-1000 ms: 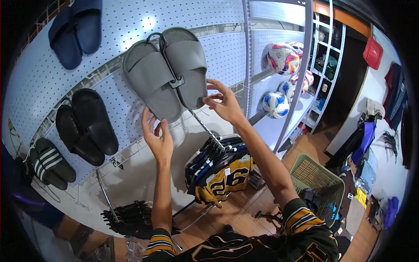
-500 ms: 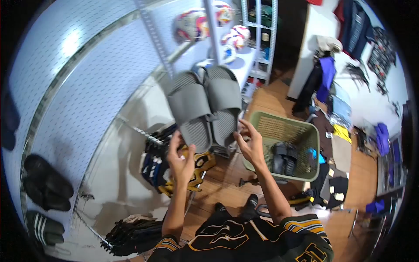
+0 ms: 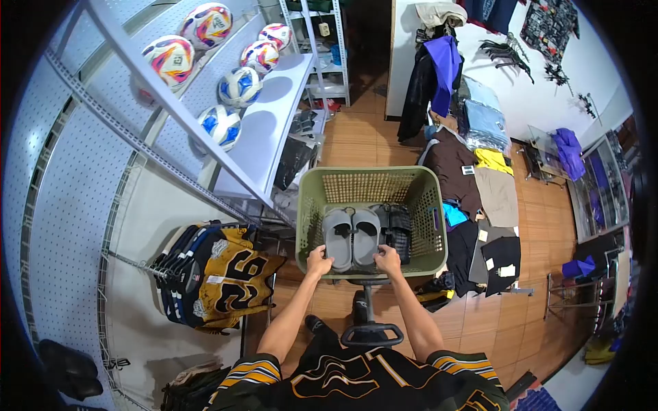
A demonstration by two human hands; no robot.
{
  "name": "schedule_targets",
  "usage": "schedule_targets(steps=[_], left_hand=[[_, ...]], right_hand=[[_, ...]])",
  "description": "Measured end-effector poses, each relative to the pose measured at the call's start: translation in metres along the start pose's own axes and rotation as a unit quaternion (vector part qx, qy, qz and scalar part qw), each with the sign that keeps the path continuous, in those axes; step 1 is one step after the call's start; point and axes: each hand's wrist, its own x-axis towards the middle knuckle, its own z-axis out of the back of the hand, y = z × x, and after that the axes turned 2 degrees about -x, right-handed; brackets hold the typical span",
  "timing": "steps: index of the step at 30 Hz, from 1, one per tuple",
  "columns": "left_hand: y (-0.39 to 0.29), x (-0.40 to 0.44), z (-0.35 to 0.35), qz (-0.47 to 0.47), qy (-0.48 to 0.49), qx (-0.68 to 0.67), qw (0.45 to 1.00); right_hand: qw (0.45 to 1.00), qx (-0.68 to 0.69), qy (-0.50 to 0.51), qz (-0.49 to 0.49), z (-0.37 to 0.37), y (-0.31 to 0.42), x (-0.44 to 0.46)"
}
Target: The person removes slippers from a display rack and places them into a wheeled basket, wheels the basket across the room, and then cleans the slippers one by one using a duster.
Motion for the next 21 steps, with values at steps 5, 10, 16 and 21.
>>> schedule_targets(steps=[5,10,16,21], left_hand=[[0.024,0.040,-0.026,0.081,-0.008,0.060,0.995],[0.031,0.068,-0.038,0.143,-0.016,0.082,0.986],[0.049,0.100,-0.049,0.167,-0.046,0.078,0.982],[0.052,0.119,-0.051,0.187,-0.047,0.076,0.978]], right_hand=[[0.988,0.056,0.106,-0.098,-0.033,-0.023,0.040],[0.984,0.056,0.126,-0.117,-0.081,-0.056,0.071],[0.976,0.066,0.149,-0.144,-0.101,-0.060,0.089],[0.980,0.090,0.132,-0.119,-0.144,-0.088,0.111]])
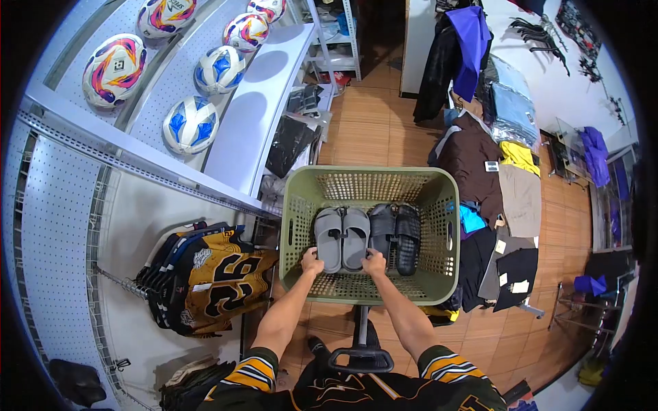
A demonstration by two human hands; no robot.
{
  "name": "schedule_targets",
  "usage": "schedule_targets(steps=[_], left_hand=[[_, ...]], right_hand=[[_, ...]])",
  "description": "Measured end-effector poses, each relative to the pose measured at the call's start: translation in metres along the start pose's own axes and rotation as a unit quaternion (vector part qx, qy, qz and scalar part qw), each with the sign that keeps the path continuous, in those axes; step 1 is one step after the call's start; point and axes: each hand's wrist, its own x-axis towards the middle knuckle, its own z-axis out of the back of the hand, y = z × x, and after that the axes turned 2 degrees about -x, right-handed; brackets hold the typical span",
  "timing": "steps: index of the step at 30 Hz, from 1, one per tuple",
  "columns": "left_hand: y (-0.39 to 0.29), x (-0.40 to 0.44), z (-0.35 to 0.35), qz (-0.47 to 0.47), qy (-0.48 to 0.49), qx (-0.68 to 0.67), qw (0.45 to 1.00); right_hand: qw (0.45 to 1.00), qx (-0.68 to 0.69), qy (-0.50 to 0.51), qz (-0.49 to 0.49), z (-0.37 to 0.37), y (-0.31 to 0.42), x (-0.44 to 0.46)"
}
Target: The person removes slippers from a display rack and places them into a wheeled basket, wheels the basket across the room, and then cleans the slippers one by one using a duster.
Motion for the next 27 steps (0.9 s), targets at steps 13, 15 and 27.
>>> schedule_targets(steps=[13,15,27], left_hand=[[0.028,0.007,-0.012,-0.092,0.094,-0.043,0.990],[0.035,-0.006,-0.003,-0.130,0.132,-0.120,0.975],[0.095,-0.203,0.166,-0.262,0.040,-0.395,0.880]], right_hand=[[0.991,0.047,0.117,-0.053,0.004,0.031,-0.030],[0.990,0.077,0.109,-0.044,0.009,0.048,-0.051],[0.955,0.091,0.043,0.278,-0.036,0.180,-0.185]])
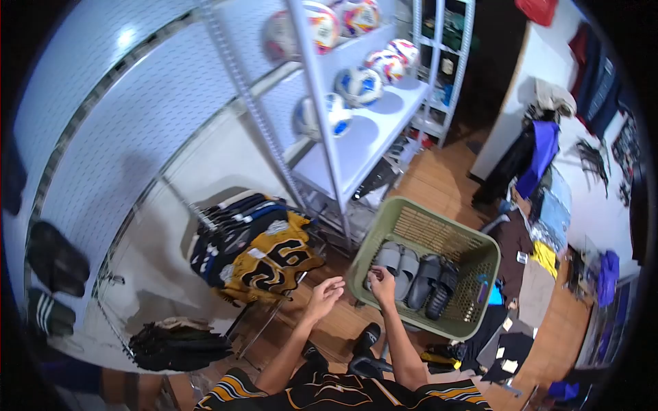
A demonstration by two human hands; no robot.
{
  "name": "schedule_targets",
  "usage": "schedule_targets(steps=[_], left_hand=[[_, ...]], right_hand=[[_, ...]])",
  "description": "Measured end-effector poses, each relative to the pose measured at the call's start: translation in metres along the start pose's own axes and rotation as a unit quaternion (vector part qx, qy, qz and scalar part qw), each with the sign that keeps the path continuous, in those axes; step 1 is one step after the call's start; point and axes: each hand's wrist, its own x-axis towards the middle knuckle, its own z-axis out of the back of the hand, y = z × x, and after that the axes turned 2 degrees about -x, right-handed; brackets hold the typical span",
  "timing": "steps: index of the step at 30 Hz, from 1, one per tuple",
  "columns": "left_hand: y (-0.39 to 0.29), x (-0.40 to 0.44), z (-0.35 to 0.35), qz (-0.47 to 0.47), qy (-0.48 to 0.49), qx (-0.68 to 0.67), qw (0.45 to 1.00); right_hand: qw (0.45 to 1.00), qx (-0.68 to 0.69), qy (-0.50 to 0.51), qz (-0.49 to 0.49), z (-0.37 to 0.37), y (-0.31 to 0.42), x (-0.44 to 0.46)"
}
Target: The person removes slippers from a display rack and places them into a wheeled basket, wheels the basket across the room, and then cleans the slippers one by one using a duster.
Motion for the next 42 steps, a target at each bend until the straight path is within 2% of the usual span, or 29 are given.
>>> schedule_targets(steps=[1,2,3,6,7,8,9,13,14,15,17,19,21,24,26,27,29,33,35,38,40,42], left_hand=[[-0.012,-0.018,0.021,-0.031,-0.023,-0.006,0.999],[-0.023,-0.036,0.044,-0.039,-0.049,-0.024,0.998],[-0.022,-0.051,0.071,-0.082,-0.082,-0.008,0.993],[-0.058,-0.114,0.148,-0.183,-0.180,0.015,0.966],[-0.071,-0.139,0.173,-0.228,-0.186,-0.056,0.954],[-0.082,-0.168,0.196,-0.243,-0.239,-0.043,0.939],[-0.103,-0.195,0.219,-0.261,-0.290,-0.028,0.920],[-0.143,-0.297,0.311,-0.358,-0.466,0.032,0.809],[-0.155,-0.319,0.330,-0.380,-0.505,0.049,0.774],[-0.167,-0.342,0.346,-0.394,-0.539,0.082,0.740],[-0.183,-0.375,0.385,-0.435,-0.581,0.116,0.679],[-0.205,-0.400,0.413,-0.426,-0.600,0.111,0.668],[-0.219,-0.408,0.447,-0.416,-0.620,0.123,0.654],[-0.224,-0.394,0.510,-0.420,-0.634,0.120,0.639],[-0.229,-0.386,0.538,-0.433,-0.636,0.104,0.630],[-0.235,-0.384,0.544,-0.436,-0.618,0.123,0.642],[-0.237,-0.382,0.547,-0.440,-0.598,0.141,0.655],[-0.251,-0.389,0.526,-0.428,-0.604,0.155,0.654],[-0.251,-0.395,0.513,-0.432,-0.610,0.168,0.643],[-0.252,-0.404,0.490,-0.461,-0.597,0.139,0.642],[-0.252,-0.412,0.476,-0.502,-0.577,0.152,0.627],[-0.255,-0.419,0.447,-0.487,-0.593,0.149,0.623]], right_hand=[[0.998,0.000,0.009,0.067,-0.018,0.022,-0.002],[0.997,0.029,0.042,0.060,-0.041,0.039,-0.003],[0.993,0.013,0.049,0.107,-0.058,0.079,-0.017],[0.978,0.062,0.146,0.133,-0.129,0.165,-0.047],[0.964,0.089,0.178,0.178,-0.155,0.187,-0.064],[0.946,0.116,0.209,0.218,-0.181,0.206,-0.084],[0.937,0.128,0.239,0.221,-0.208,0.231,-0.103],[0.830,0.203,0.418,0.308,-0.305,0.319,-0.177],[0.802,0.196,0.484,0.290,-0.322,0.340,-0.195],[0.771,0.204,0.493,0.348,-0.339,0.361,-0.213],[0.768,0.192,0.496,0.357,-0.369,0.404,-0.250],[0.748,0.201,0.477,0.415,-0.404,0.438,-0.274],[0.734,0.213,0.496,0.413,-0.450,0.458,-0.283],[0.753,0.216,0.440,0.440,-0.499,0.483,-0.294],[0.783,0.200,0.465,0.361,-0.517,0.496,-0.300],[0.783,0.200,0.464,0.362,-0.516,0.502,-0.306],[0.763,0.239,0.539,0.266,-0.512,0.512,-0.314],[0.757,0.258,0.534,0.275,-0.500,0.516,-0.324],[0.743,0.265,0.456,0.411,-0.495,0.512,-0.324],[0.727,0.275,0.431,0.457,-0.466,0.514,-0.336],[0.741,0.272,0.427,0.441,-0.434,0.516,-0.346],[0.755,0.273,0.422,0.421,-0.409,0.509,-0.349]])
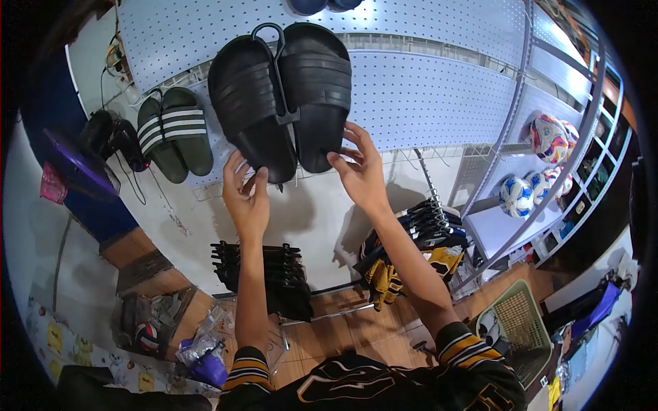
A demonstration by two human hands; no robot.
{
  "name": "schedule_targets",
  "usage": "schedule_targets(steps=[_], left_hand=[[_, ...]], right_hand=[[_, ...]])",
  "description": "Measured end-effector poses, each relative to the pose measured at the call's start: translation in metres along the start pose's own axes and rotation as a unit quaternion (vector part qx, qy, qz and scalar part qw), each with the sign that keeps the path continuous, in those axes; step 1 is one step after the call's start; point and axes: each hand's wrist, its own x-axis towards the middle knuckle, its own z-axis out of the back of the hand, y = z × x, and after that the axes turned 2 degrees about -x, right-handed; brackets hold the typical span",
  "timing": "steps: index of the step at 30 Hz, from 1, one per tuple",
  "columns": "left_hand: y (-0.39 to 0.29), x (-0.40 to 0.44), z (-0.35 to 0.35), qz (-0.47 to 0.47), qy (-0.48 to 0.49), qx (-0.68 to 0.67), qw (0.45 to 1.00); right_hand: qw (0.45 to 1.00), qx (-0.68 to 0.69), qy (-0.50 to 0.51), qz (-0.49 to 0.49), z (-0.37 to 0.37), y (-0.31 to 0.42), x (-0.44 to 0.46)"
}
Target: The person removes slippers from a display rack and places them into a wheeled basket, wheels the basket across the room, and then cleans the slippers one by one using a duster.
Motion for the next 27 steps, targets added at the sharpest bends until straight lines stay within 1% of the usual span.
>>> schedule_targets(steps=[1,2,3,5,7,8,9,10,11,13,14,15,17,18,19,20,21,22,23,24,26,27], left_hand=[[-0.012,-0.008,-0.004,0.010,-0.016,0.015,1.000],[-0.019,-0.017,-0.007,0.022,-0.021,-0.004,1.000],[-0.022,-0.030,-0.013,0.024,-0.011,-0.006,1.000],[-0.030,-0.057,-0.029,0.040,-0.005,0.068,0.997],[-0.028,-0.089,-0.054,0.045,0.043,0.020,0.998],[-0.034,-0.104,-0.070,0.084,0.083,-0.015,0.993],[-0.036,-0.122,-0.089,0.082,0.100,0.000,0.992],[-0.036,-0.138,-0.109,0.087,0.137,-0.013,0.987],[-0.035,-0.157,-0.129,0.096,0.179,-0.028,0.979],[-0.034,-0.198,-0.171,0.184,0.280,-0.070,0.940],[-0.028,-0.222,-0.197,0.165,0.326,-0.067,0.929],[-0.039,-0.241,-0.221,0.137,0.366,-0.074,0.917],[-0.043,-0.294,-0.271,0.182,0.473,-0.096,0.857],[-0.060,-0.318,-0.295,0.199,0.519,-0.095,0.826],[-0.053,-0.358,-0.321,0.227,0.556,-0.152,0.785],[-0.063,-0.388,-0.342,0.199,0.598,-0.122,0.767],[-0.074,-0.418,-0.360,0.166,0.636,-0.091,0.748],[-0.069,-0.464,-0.380,0.163,0.649,-0.126,0.732],[-0.086,-0.487,-0.395,0.204,0.692,-0.144,0.677],[-0.094,-0.522,-0.410,0.215,0.697,-0.160,0.665],[-0.106,-0.589,-0.436,0.227,0.714,-0.183,0.636],[-0.114,-0.616,-0.447,0.237,0.741,-0.148,0.610]], right_hand=[[1.000,0.004,-0.011,-0.015,0.009,0.005,-0.009],[0.999,0.007,-0.022,-0.029,0.019,0.007,-0.020],[0.999,0.006,-0.032,-0.032,0.031,0.007,-0.033],[0.994,-0.024,-0.088,-0.058,0.058,0.009,-0.061],[0.985,-0.066,-0.143,-0.076,0.093,0.007,-0.095],[0.976,-0.088,-0.174,-0.093,0.114,0.000,-0.114],[0.967,-0.098,-0.205,-0.112,0.134,0.003,-0.131],[0.960,-0.107,-0.228,-0.118,0.158,0.002,-0.150],[0.952,-0.118,-0.254,-0.127,0.183,-0.001,-0.172],[0.920,-0.138,-0.331,-0.158,0.232,0.001,-0.221],[0.906,-0.179,-0.347,-0.165,0.261,-0.001,-0.250],[0.887,-0.194,-0.375,-0.185,0.286,0.005,-0.276],[0.832,-0.252,-0.442,-0.223,0.333,0.021,-0.329],[0.811,-0.264,-0.470,-0.228,0.358,0.031,-0.359],[0.780,-0.299,-0.480,-0.267,0.382,0.041,-0.388],[0.748,-0.328,-0.489,-0.305,0.404,0.052,-0.414],[0.702,-0.343,-0.534,-0.324,0.421,0.064,-0.436],[0.670,-0.354,-0.551,-0.349,0.440,0.075,-0.460],[0.636,-0.365,-0.567,-0.375,0.456,0.085,-0.484],[0.616,-0.367,-0.586,-0.378,0.472,0.093,-0.507],[0.558,-0.374,-0.593,-0.444,0.505,0.102,-0.554],[0.542,-0.374,-0.605,-0.448,0.523,0.100,-0.583]])
